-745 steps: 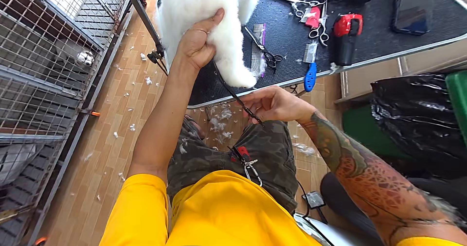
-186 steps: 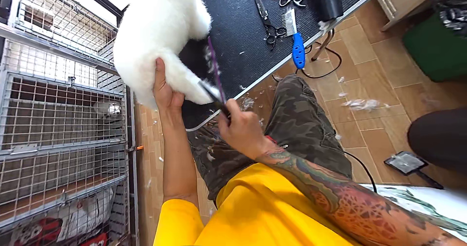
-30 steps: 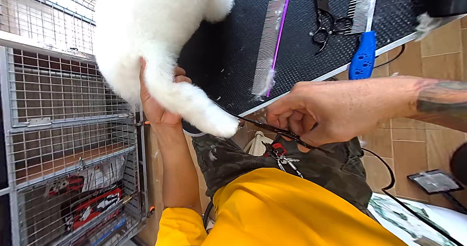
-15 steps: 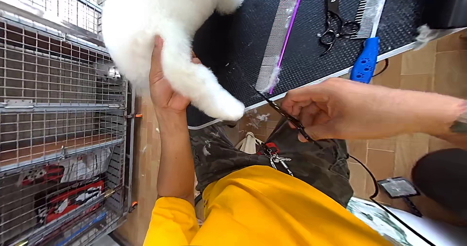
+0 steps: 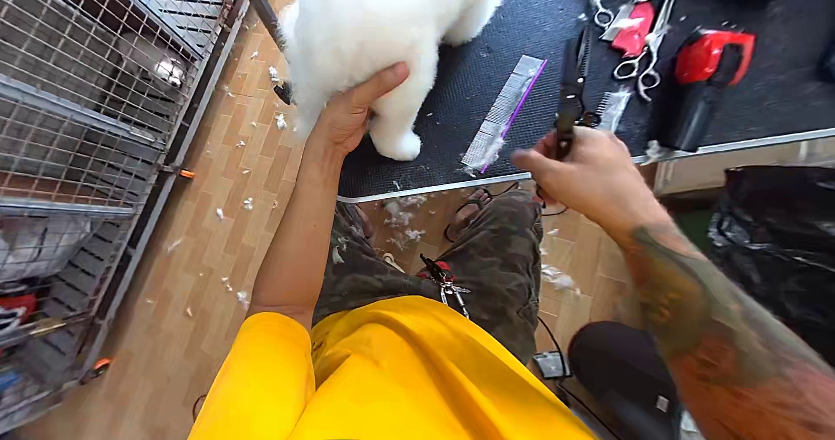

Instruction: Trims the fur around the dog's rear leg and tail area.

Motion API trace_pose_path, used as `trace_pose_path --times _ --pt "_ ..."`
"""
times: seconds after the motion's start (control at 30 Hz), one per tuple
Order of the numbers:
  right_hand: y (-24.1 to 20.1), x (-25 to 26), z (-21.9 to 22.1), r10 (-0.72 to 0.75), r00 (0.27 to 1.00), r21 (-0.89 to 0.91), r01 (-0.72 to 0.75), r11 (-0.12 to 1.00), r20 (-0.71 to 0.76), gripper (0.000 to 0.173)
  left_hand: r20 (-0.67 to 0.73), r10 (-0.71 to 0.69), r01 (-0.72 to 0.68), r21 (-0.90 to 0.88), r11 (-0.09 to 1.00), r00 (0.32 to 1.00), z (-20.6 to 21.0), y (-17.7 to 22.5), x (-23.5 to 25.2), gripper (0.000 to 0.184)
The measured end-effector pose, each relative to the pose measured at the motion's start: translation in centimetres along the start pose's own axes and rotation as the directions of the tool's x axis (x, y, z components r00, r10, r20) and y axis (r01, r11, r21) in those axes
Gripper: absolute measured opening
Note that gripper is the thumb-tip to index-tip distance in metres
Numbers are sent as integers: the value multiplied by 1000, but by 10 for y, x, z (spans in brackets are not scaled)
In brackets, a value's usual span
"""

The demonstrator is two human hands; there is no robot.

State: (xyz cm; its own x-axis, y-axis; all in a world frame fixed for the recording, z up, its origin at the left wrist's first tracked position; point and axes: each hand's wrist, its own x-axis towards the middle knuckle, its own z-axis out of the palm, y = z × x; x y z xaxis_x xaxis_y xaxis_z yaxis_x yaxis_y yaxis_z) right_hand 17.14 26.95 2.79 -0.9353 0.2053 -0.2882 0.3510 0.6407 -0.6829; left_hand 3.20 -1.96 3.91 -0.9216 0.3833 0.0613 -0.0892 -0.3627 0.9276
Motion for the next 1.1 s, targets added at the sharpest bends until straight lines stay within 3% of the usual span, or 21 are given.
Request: trace_pose_path --times 0.07,0.13,0.37,0.43,0.57,0.6,0.67,0.77,0.83,1.0,1.1 --pt "-22 13 10 87 993 -222 -101 970 -73 72 16 -1 2 -29 1000 1000 -6 -3 -5 38" --pt "-36 21 26 143 985 -301 -167 939 -101 82 35 -1 3 -62 998 999 -11 -6 -8 44" --pt "-28 29 67 306 925 -99 -334 937 -223 49 141 -6 18 -80 997 990 -26 -8 -7 47" --pt "-26 13 69 290 947 -27 -296 955 -142 37 153 0 16 -105 994 988 -31 -9 -3 51" --pt "-19 -67 87 142 972 196 -178 964 186 29 221 69 -34 -156 987 973 -38 -10 0 57" --pt "-17 -88 95 109 978 258 -153 954 177 29 241 85 -46 -163 986 967 -40 -11 2 62" --pt "-18 -118 115 82 996 387 -63 920 -34 24 260 85 -50 -135 990 962 -41 -9 3 65" --pt "-44 -121 137 62 916 437 129 890 -396 22 240 72 -47 -109 993 968 -39 -5 2 58" --pt "-73 -109 141 -14 868 374 228 899 -496 19 221 86 -61 -120 991 971 -35 -4 4 56" --pt "-136 -81 157 -119 896 243 241 940 -429 23 168 67 -41 -153 987 984 -27 -4 2 54" --pt "-138 -68 164 8 948 305 94 948 -317 25 156 49 -23 -163 986 987 -26 -4 2 57"
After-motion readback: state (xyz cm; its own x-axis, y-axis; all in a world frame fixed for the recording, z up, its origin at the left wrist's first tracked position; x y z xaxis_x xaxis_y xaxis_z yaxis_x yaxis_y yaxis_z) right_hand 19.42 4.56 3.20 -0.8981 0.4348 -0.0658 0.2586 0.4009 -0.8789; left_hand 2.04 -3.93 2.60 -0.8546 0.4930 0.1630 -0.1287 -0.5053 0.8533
